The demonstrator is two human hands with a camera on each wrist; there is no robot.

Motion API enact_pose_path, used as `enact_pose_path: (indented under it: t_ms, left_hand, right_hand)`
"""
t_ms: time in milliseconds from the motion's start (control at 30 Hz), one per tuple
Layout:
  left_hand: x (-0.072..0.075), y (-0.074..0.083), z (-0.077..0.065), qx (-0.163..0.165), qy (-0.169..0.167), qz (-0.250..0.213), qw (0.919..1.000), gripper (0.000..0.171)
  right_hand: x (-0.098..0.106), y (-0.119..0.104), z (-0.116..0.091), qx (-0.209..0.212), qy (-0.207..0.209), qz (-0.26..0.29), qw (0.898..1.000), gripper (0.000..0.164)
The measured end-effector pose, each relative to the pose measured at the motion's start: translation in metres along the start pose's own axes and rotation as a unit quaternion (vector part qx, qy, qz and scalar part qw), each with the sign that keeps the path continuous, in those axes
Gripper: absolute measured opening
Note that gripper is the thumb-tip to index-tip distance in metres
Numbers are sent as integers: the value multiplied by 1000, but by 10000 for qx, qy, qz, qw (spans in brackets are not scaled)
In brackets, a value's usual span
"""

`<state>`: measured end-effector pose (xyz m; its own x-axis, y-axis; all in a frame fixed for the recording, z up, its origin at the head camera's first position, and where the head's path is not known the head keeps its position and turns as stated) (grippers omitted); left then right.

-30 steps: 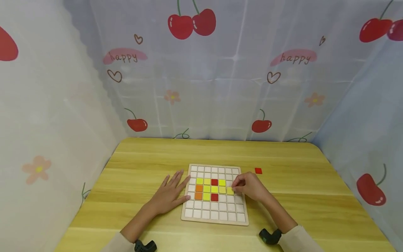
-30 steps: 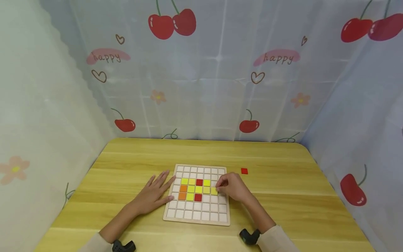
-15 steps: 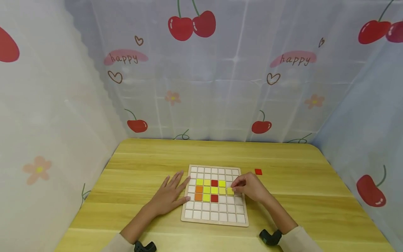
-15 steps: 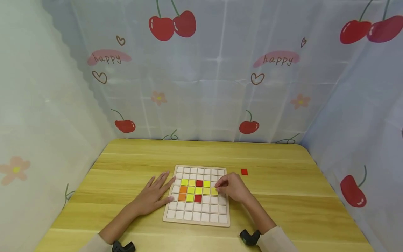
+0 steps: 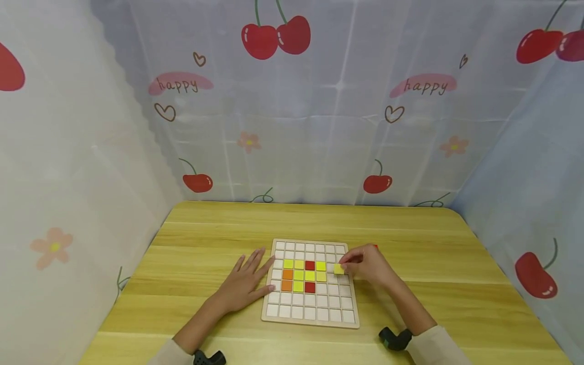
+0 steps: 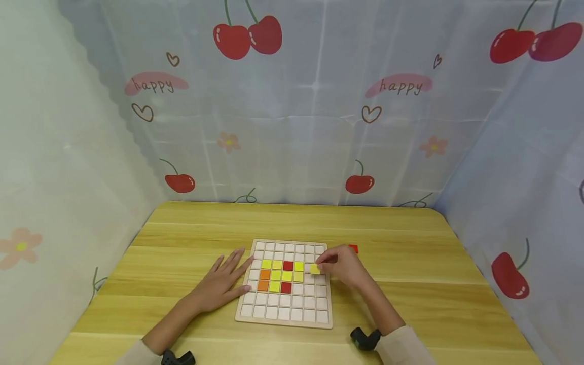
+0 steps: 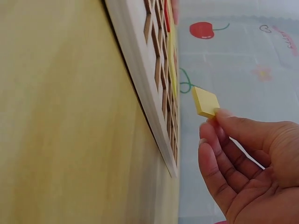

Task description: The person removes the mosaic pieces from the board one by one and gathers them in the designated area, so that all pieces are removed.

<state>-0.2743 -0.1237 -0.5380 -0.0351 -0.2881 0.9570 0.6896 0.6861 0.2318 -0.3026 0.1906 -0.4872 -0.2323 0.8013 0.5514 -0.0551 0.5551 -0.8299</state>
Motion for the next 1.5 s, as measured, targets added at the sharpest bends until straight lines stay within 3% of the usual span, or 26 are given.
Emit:
enact_pose_path:
  t_ms: [200, 533, 767, 1100, 1300, 1500]
  left_hand:
    - [1, 0, 0, -13, -10, 4, 10000, 77]
    - [0, 0, 0, -25, 18, 5, 10000, 76]
    - [-2, -2, 0, -10, -5, 6, 10000, 77]
    - [-2, -3, 1, 10, 37, 18, 10000, 77]
    - [0, -2, 1, -2, 31, -3, 10000, 77]
    - [0, -1, 1, 19, -51, -24, 10000, 78]
  right_hand:
    - [11, 0, 1, 41, 271, -121, 9996, 4]
    - [25, 6, 0, -239, 333, 267, 9988, 6]
    - [36, 3, -2, -57, 366, 225, 9991, 11]
    - [49, 12, 1, -192, 478, 245, 9984, 22]
    - [59, 20, 2, -338, 610, 429, 9966, 18]
    - [68, 26, 2, -374, 810, 285, 9956, 19]
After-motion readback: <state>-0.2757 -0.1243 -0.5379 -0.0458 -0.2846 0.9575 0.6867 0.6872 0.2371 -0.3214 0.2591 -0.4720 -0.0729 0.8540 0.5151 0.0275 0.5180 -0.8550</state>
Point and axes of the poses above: each hand's wrist, its own z-axis towards the middle knuckle, its own x-axis out of the back of the hand, y = z × x, the point moved 8 cm from there along z, towards the middle knuckle, and after that the axes turned 7 degrees about -x, right-handed, at the moved point
